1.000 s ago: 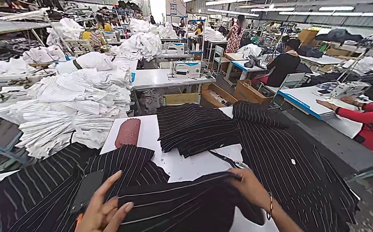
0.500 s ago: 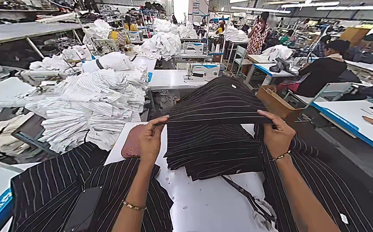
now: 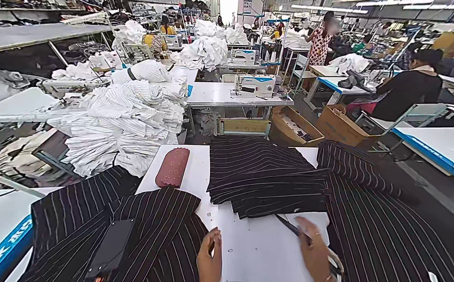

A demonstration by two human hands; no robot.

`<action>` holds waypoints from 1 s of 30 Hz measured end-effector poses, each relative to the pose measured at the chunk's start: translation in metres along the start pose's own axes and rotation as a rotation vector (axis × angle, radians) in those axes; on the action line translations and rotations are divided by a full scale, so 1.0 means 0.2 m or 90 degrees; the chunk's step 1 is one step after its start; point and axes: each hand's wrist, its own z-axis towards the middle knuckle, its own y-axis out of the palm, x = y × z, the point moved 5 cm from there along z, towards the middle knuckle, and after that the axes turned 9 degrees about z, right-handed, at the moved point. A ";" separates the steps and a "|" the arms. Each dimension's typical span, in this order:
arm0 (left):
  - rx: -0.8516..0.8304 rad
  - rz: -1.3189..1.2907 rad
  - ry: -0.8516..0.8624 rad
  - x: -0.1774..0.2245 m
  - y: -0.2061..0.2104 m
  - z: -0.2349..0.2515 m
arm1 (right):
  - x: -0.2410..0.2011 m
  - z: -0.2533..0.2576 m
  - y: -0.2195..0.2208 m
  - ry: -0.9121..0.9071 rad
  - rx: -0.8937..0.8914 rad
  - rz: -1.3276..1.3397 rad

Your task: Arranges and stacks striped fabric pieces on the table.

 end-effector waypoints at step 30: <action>-0.285 0.307 0.372 0.02 0.20 -0.45 | 0.24 -0.53 -0.63 0.455 -0.078 -0.325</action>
